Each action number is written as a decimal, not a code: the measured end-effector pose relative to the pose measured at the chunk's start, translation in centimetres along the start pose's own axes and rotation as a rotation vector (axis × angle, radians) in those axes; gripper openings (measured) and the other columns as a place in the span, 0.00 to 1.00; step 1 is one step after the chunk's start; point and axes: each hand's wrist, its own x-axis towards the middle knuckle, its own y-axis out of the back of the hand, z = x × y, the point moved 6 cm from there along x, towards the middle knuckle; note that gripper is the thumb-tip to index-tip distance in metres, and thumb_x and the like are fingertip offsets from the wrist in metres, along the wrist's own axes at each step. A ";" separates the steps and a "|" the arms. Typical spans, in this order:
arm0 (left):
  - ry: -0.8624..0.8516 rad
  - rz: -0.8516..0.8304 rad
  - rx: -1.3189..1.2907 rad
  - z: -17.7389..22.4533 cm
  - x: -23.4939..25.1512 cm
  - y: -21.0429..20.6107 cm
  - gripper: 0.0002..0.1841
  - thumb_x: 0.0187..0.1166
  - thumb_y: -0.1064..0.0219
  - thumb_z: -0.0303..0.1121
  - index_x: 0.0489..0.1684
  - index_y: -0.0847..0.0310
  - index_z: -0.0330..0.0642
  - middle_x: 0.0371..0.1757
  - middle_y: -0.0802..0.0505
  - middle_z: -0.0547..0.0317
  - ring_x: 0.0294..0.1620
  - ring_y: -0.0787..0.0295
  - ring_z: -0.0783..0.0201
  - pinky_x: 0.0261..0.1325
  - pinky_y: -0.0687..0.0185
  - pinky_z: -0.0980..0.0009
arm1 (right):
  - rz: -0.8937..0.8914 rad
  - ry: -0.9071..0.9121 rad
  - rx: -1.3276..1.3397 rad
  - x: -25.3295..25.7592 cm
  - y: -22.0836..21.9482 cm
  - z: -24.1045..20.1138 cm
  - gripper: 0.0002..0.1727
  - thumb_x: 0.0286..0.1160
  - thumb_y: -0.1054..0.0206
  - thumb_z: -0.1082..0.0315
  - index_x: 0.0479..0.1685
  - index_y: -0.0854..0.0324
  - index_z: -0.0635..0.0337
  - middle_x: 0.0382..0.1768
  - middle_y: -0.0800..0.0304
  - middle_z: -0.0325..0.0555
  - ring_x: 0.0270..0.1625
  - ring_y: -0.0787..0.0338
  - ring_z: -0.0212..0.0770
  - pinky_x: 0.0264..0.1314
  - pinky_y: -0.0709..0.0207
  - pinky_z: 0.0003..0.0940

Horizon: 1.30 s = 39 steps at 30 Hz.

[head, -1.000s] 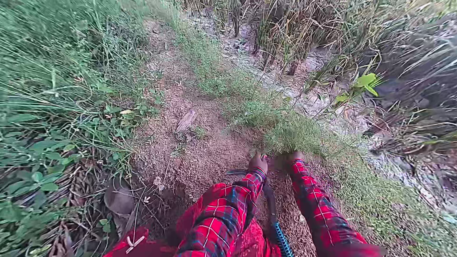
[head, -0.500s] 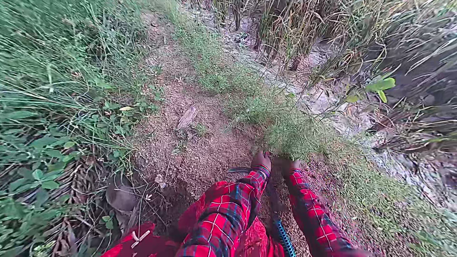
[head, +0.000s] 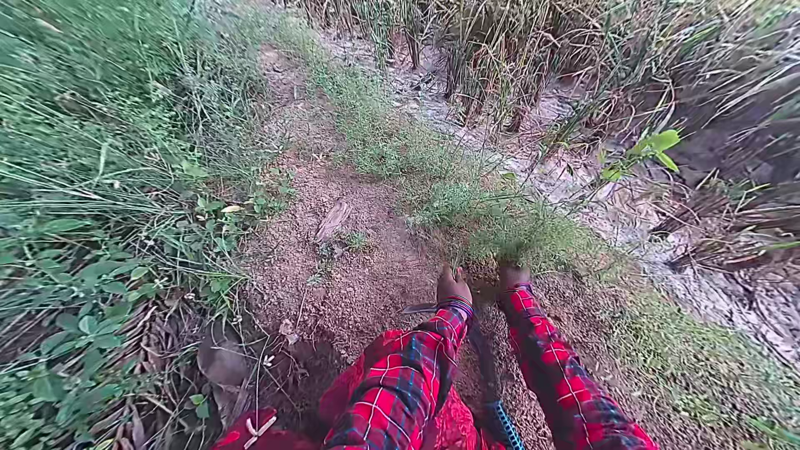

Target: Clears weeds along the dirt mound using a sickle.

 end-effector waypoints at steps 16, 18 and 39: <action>0.015 -0.024 -0.028 0.5 -0.4 0.3 0.21 0.95 0.52 0.36 0.78 0.25 0.37 0.68 0.11 0.38 0.70 0.14 0.47 0.76 0.24 0.52 | -0.193 0.064 0.000 2.6 -8.5 -1.9 0.27 0.86 0.36 0.64 0.77 0.30 0.74 0.69 0.18 0.72 0.72 0.17 0.62 0.78 0.27 0.56; -0.003 -0.022 -0.042 0.6 -0.3 0.2 0.21 0.95 0.51 0.36 0.78 0.25 0.36 0.68 0.12 0.37 0.71 0.15 0.46 0.77 0.26 0.51 | -0.163 0.078 0.022 2.4 -8.3 -2.7 0.24 0.87 0.38 0.68 0.76 0.28 0.75 0.70 0.18 0.72 0.74 0.18 0.61 0.80 0.29 0.53; 0.051 -0.226 -0.054 1.6 -2.1 1.3 0.26 0.96 0.51 0.38 0.86 0.37 0.30 0.74 0.17 0.30 0.76 0.19 0.40 0.80 0.29 0.46 | 0.294 0.321 0.445 -9.4 6.9 -1.5 0.16 0.93 0.49 0.68 0.59 0.26 0.76 0.34 0.21 0.43 0.31 0.21 0.25 0.40 0.21 0.22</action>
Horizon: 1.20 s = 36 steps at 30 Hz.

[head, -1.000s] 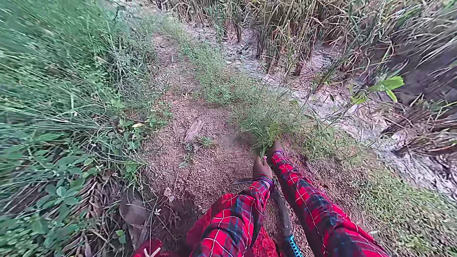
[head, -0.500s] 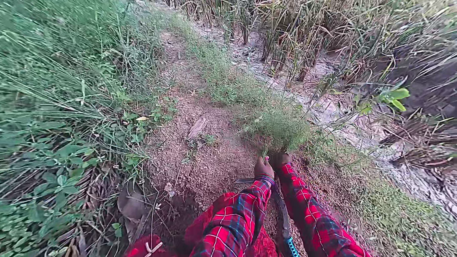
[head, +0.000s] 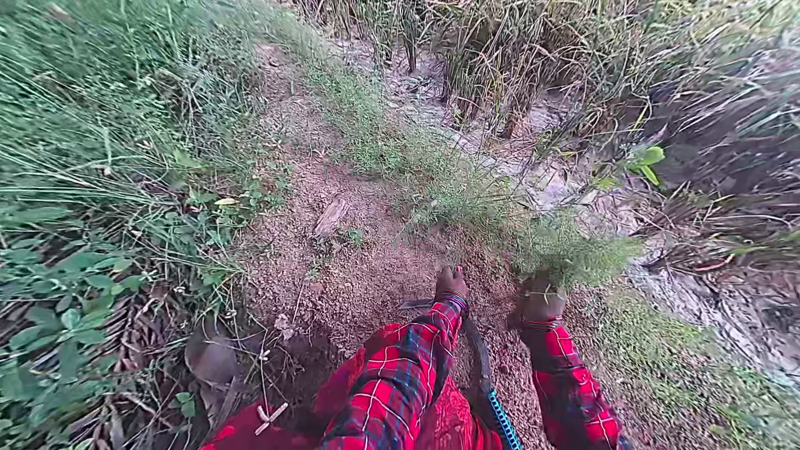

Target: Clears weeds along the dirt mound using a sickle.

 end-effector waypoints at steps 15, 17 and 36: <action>0.076 -0.355 -0.481 -0.5 -7.6 -2.7 0.41 0.93 0.66 0.61 0.93 0.51 0.33 0.89 0.37 0.30 0.87 0.37 0.38 0.82 0.36 0.41 | -0.592 -0.171 -0.490 -5.6 -2.0 2.8 0.38 0.69 0.21 0.67 0.78 0.31 0.73 0.69 0.17 0.70 0.73 0.16 0.61 0.79 0.27 0.58; 0.102 -0.370 -0.443 -0.1 -8.9 -2.1 0.41 0.94 0.65 0.61 0.92 0.51 0.31 0.89 0.37 0.28 0.87 0.38 0.36 0.83 0.37 0.41 | -0.572 -0.171 -0.537 -5.6 -1.6 3.1 0.37 0.72 0.22 0.67 0.79 0.31 0.74 0.69 0.18 0.74 0.74 0.18 0.67 0.79 0.30 0.64; -0.104 -0.341 -0.047 -1.9 -5.1 -0.9 0.25 0.98 0.55 0.43 0.83 0.34 0.35 0.72 0.14 0.41 0.66 0.14 0.53 0.67 0.22 0.57 | -0.112 -0.340 -1.289 6.4 37.0 -1.8 0.26 0.78 0.27 0.64 0.67 0.23 0.78 0.62 0.17 0.83 0.67 0.18 0.80 0.70 0.31 0.78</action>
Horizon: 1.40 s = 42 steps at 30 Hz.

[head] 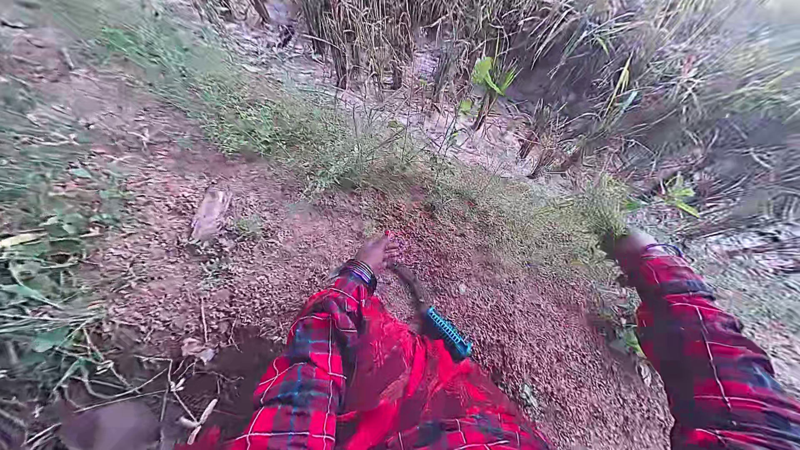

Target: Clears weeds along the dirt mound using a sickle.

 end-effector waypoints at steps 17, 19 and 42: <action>0.047 -0.017 0.228 -0.4 -0.5 -0.1 0.23 0.96 0.52 0.38 0.82 0.34 0.33 0.73 0.16 0.40 0.68 0.14 0.53 0.71 0.22 0.58 | -0.063 -0.049 0.585 -1.1 -20.9 -15.0 0.62 0.65 0.21 0.39 0.89 0.48 0.77 0.82 0.34 0.78 0.86 0.32 0.70 0.89 0.42 0.61; 0.050 -0.020 0.239 -0.5 -0.4 -0.2 0.22 0.96 0.52 0.37 0.82 0.34 0.32 0.74 0.16 0.39 0.69 0.14 0.53 0.71 0.22 0.57 | -0.038 -0.002 0.737 -0.4 -21.0 -17.7 0.50 0.78 0.26 0.51 0.90 0.49 0.75 0.80 0.30 0.77 0.84 0.28 0.67 0.88 0.39 0.57; 0.028 -0.083 0.353 -0.4 0.6 -0.7 0.23 0.96 0.51 0.39 0.82 0.34 0.32 0.75 0.17 0.37 0.71 0.15 0.50 0.74 0.23 0.56 | -0.015 -0.115 0.744 5.4 -16.0 -10.1 0.54 0.77 0.28 0.43 0.86 0.48 0.81 0.79 0.30 0.78 0.83 0.27 0.65 0.87 0.39 0.56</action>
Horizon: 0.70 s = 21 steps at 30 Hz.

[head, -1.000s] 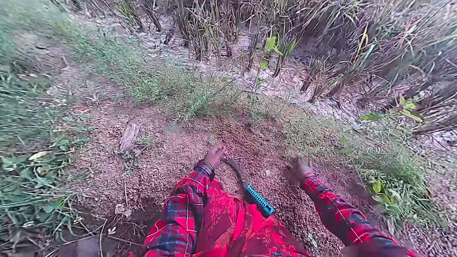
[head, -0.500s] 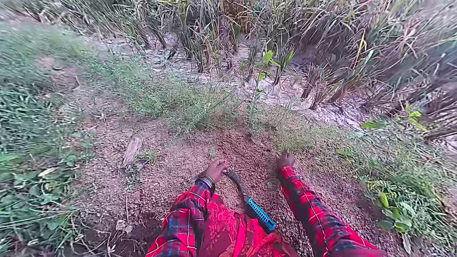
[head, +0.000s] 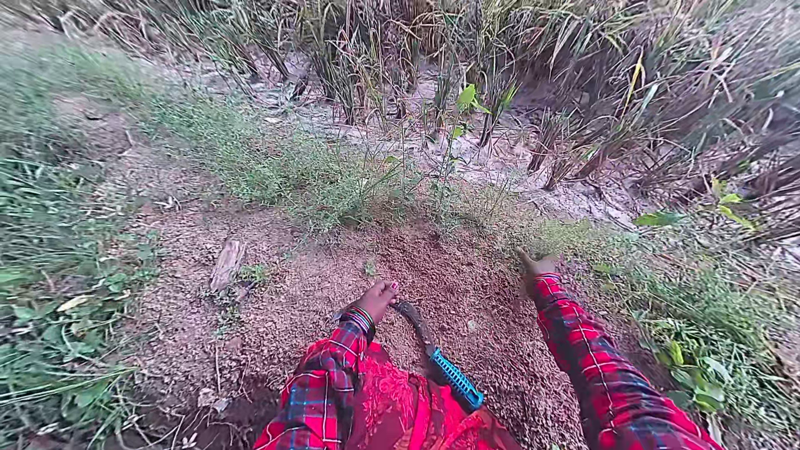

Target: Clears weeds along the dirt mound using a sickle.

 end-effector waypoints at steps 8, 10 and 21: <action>0.030 0.005 0.025 -1.0 0.4 -0.1 0.22 0.96 0.49 0.37 0.79 0.31 0.31 0.73 0.16 0.37 0.69 0.15 0.50 0.73 0.22 0.55 | -0.071 -0.028 -0.367 3.4 -8.4 -3.1 0.47 0.70 0.24 0.51 0.87 0.38 0.68 0.81 0.29 0.70 0.84 0.28 0.64 0.85 0.37 0.62; 0.044 0.005 0.033 -1.1 0.6 0.0 0.22 0.96 0.50 0.38 0.80 0.31 0.32 0.74 0.16 0.37 0.70 0.15 0.50 0.74 0.23 0.55 | -0.108 -0.046 -0.268 2.6 -9.1 -4.4 0.43 0.76 0.29 0.64 0.92 0.44 0.61 0.77 0.22 0.66 0.80 0.21 0.61 0.81 0.30 0.58; 0.060 -0.014 0.063 -1.2 1.0 -0.1 0.23 0.96 0.50 0.39 0.82 0.32 0.32 0.75 0.16 0.37 0.72 0.16 0.48 0.76 0.24 0.53 | 0.097 -0.110 0.249 0.6 -6.7 -3.1 0.32 0.94 0.50 0.65 0.92 0.51 0.72 0.82 0.32 0.74 0.85 0.28 0.63 0.87 0.38 0.52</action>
